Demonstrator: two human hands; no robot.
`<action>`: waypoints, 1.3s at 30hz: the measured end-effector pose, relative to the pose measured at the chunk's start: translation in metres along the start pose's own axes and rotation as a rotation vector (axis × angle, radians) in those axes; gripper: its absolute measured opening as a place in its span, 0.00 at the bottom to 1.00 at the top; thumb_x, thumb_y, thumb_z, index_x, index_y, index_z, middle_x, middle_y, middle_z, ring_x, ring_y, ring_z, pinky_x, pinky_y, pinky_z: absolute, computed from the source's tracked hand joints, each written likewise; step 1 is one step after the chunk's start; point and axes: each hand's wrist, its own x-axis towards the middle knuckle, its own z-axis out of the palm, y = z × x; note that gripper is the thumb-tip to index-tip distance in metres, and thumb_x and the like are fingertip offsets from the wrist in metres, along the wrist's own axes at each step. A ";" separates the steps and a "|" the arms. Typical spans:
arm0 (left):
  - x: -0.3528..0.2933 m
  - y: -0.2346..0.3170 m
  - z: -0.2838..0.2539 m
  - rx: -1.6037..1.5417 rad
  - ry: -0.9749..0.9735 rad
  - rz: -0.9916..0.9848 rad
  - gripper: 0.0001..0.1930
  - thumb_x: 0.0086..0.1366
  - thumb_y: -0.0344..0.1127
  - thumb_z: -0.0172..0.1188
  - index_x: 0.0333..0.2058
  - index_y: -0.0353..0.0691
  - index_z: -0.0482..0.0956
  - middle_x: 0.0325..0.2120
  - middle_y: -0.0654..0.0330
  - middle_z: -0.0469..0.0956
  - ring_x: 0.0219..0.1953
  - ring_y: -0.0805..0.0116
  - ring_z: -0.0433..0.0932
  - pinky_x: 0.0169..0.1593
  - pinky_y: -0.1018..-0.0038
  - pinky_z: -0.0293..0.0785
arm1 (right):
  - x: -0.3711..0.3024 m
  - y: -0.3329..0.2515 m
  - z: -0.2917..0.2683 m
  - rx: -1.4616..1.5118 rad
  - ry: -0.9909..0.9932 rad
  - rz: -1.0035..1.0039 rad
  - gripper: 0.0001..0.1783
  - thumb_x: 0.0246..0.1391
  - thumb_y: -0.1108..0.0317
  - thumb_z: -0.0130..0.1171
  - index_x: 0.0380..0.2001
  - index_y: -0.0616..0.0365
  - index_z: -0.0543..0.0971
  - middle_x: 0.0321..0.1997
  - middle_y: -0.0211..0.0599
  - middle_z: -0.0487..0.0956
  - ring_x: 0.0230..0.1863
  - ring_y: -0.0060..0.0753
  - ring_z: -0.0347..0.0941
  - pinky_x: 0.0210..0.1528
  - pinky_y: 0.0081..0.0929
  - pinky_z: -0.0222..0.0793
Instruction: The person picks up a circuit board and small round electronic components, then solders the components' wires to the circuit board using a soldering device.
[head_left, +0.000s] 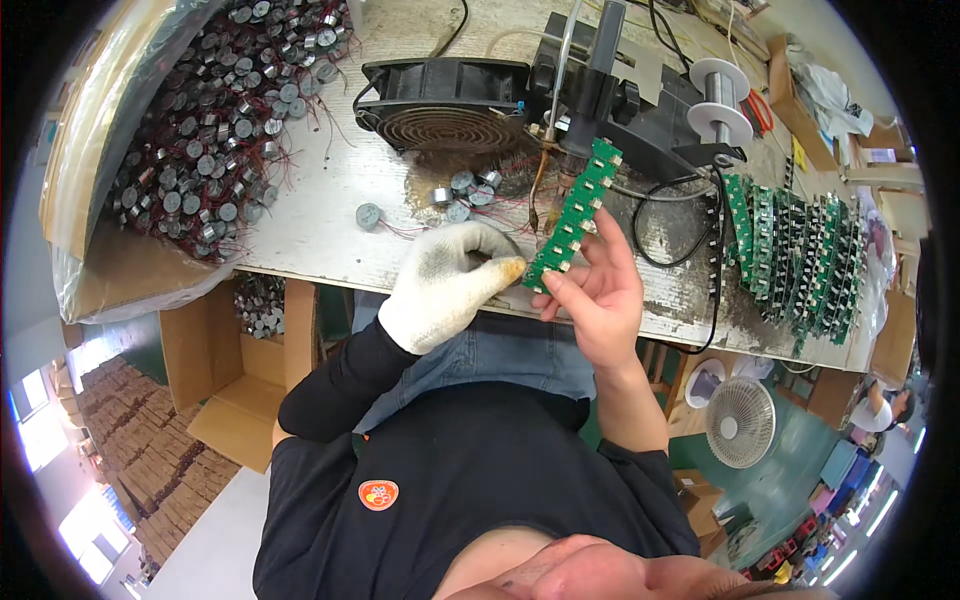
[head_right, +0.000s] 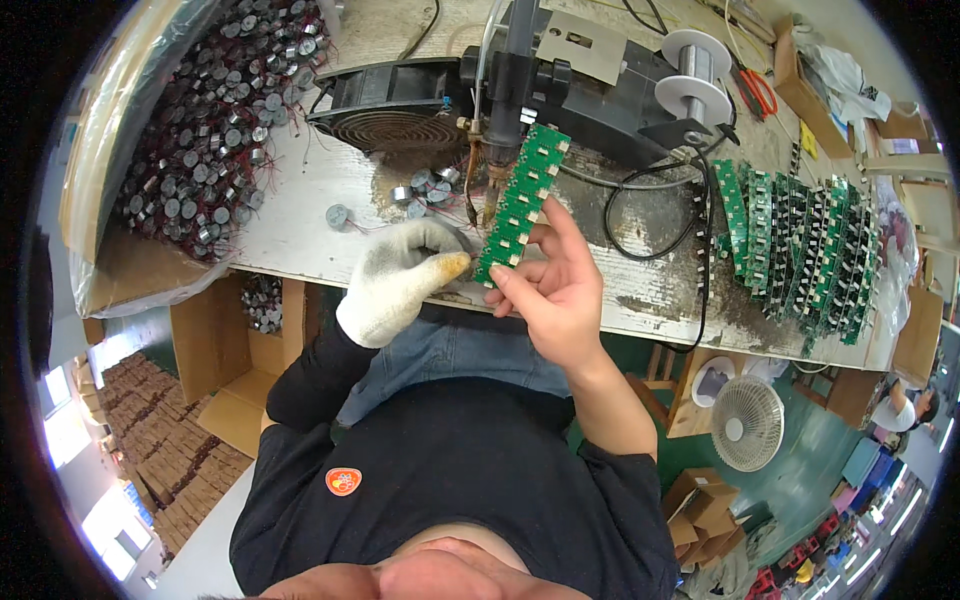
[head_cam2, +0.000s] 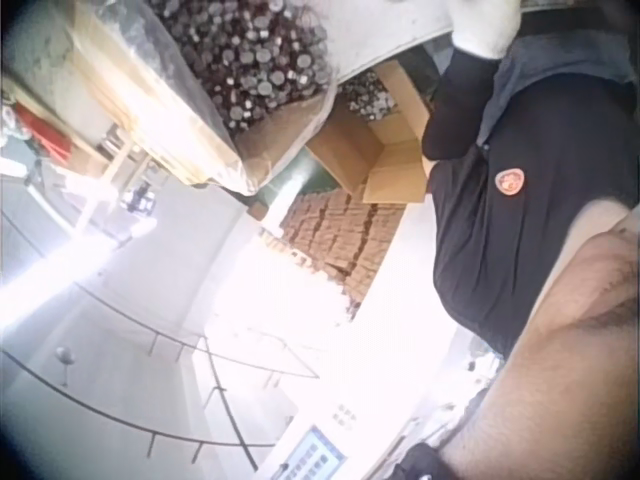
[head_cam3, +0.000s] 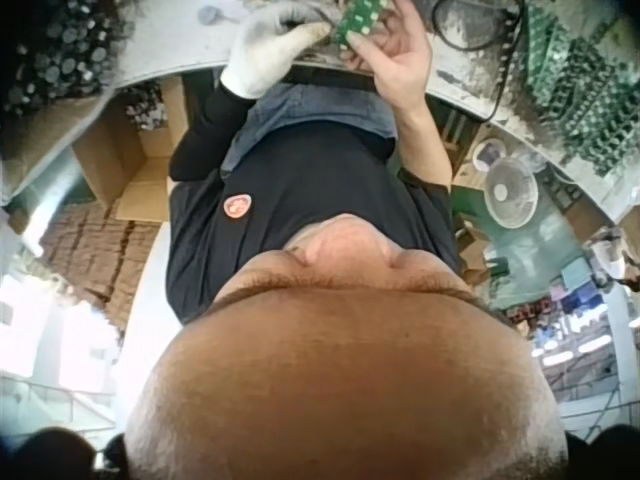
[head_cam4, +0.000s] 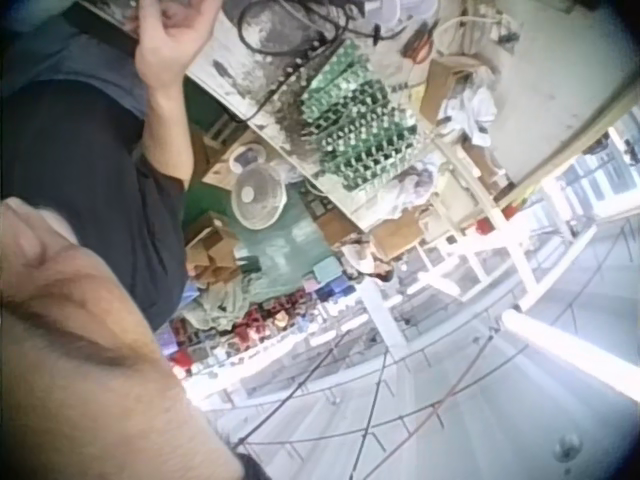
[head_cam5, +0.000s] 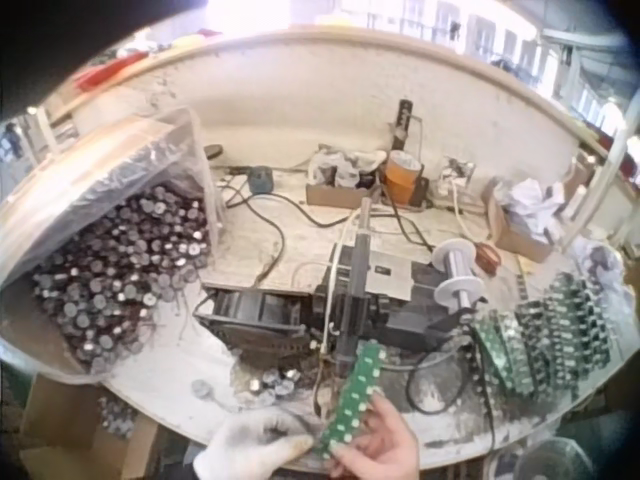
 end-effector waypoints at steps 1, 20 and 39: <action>0.001 0.003 0.001 -0.044 -0.012 -0.041 0.11 0.57 0.34 0.61 0.31 0.29 0.78 0.25 0.59 0.78 0.27 0.77 0.75 0.32 0.78 0.72 | 0.000 0.000 0.000 0.006 -0.004 0.000 0.41 0.50 0.87 0.53 0.65 0.60 0.51 0.48 0.48 0.71 0.29 0.29 0.78 0.23 0.17 0.74; 0.011 -0.002 0.001 -0.197 -0.019 -0.108 0.12 0.56 0.35 0.61 0.30 0.29 0.78 0.23 0.61 0.78 0.26 0.77 0.74 0.31 0.79 0.71 | 0.006 -0.003 0.004 0.009 0.040 -0.046 0.41 0.49 0.87 0.53 0.65 0.61 0.51 0.53 0.55 0.70 0.26 0.31 0.78 0.20 0.18 0.74; 0.005 -0.003 0.003 -0.302 -0.026 -0.159 0.10 0.60 0.33 0.59 0.33 0.29 0.77 0.27 0.59 0.78 0.29 0.77 0.76 0.33 0.79 0.73 | 0.001 0.000 0.005 0.015 0.049 -0.044 0.40 0.49 0.87 0.53 0.65 0.60 0.51 0.50 0.52 0.71 0.27 0.32 0.79 0.21 0.19 0.75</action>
